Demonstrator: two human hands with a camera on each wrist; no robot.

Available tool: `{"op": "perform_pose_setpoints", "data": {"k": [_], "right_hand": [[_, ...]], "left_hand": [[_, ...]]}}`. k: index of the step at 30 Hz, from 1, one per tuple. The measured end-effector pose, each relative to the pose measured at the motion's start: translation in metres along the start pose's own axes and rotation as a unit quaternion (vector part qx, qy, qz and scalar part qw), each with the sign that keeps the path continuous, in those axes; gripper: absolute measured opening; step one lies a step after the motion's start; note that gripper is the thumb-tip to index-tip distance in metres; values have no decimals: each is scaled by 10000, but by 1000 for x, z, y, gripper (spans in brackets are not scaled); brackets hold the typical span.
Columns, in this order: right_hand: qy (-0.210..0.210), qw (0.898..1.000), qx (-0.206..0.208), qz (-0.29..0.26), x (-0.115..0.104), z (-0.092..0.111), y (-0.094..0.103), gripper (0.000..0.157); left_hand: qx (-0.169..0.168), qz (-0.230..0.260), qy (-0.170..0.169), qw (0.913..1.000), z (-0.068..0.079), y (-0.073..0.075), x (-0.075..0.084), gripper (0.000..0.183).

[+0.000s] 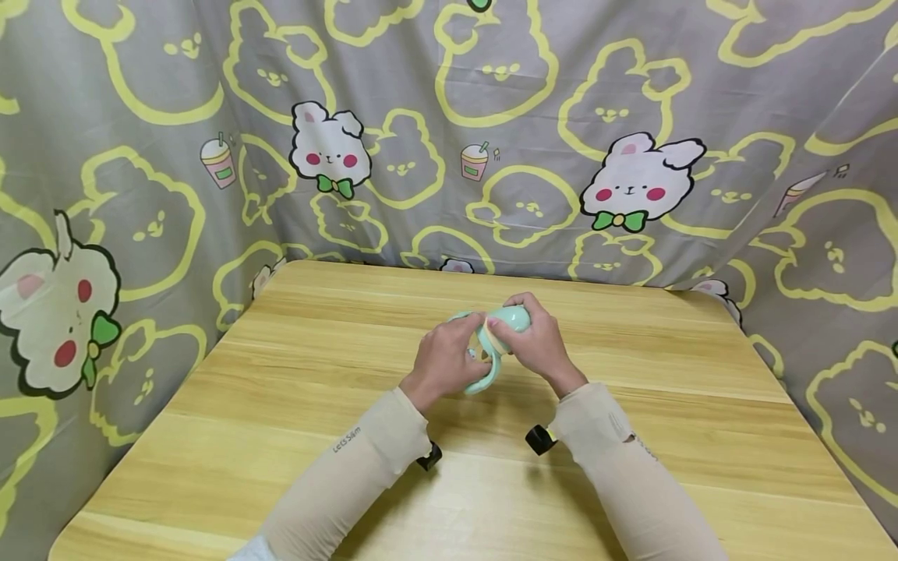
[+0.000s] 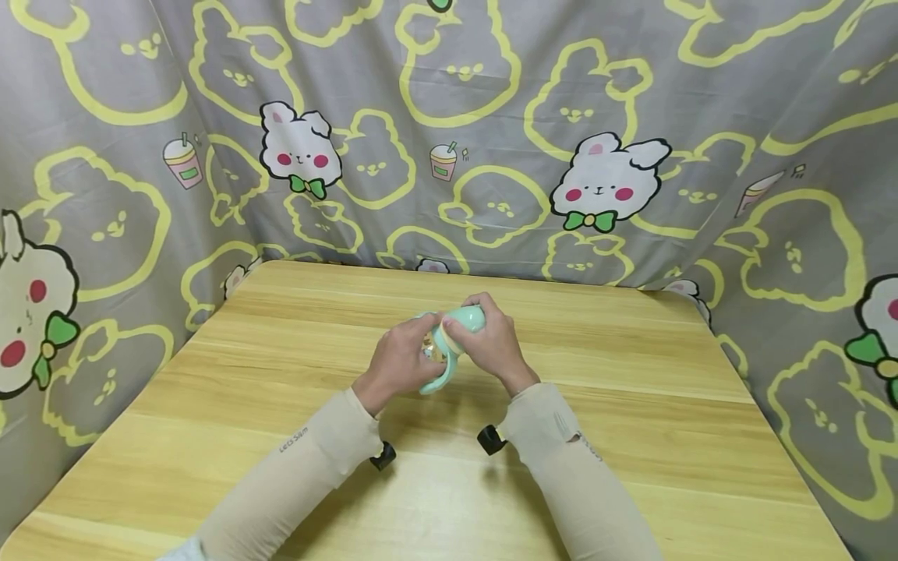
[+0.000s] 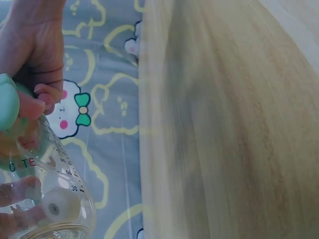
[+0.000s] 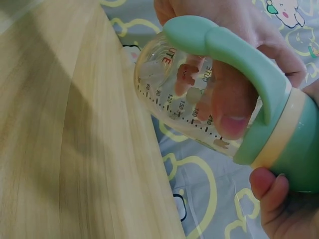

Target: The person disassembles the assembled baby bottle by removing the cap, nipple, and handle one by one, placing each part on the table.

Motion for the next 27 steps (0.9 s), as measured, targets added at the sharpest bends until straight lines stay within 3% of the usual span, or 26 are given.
{"op": "perform_pose_setpoints", "data": {"k": [5, 11, 19, 27], "right_hand": [[106, 9999, 102, 38, 0, 0, 2, 33], [-215, 9997, -82, 3, 1, 2, 1, 38], [-130, 9990, 40, 424, 1, 1, 3, 42], [-281, 9996, 35, 53, 1, 0, 4, 40]], "left_hand": [[36, -13, -69, 10000, -2, 2, 1, 53], [-11, 65, 88, 9999, 1, 1, 1, 55], [89, -63, 5, 9999, 0, 1, 1, 54], [-68, -2, 24, 10000, -2, 1, 2, 54]]}}
Point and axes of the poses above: each hand's wrist, its own z-axis away from the middle knuckle, its own y-axis out of the back of the hand, x = y × z, the point moved 2 cm from there along -z, towards the middle knuckle, and after that the axes turned 6 degrees about -x, right-handed, at the moved point
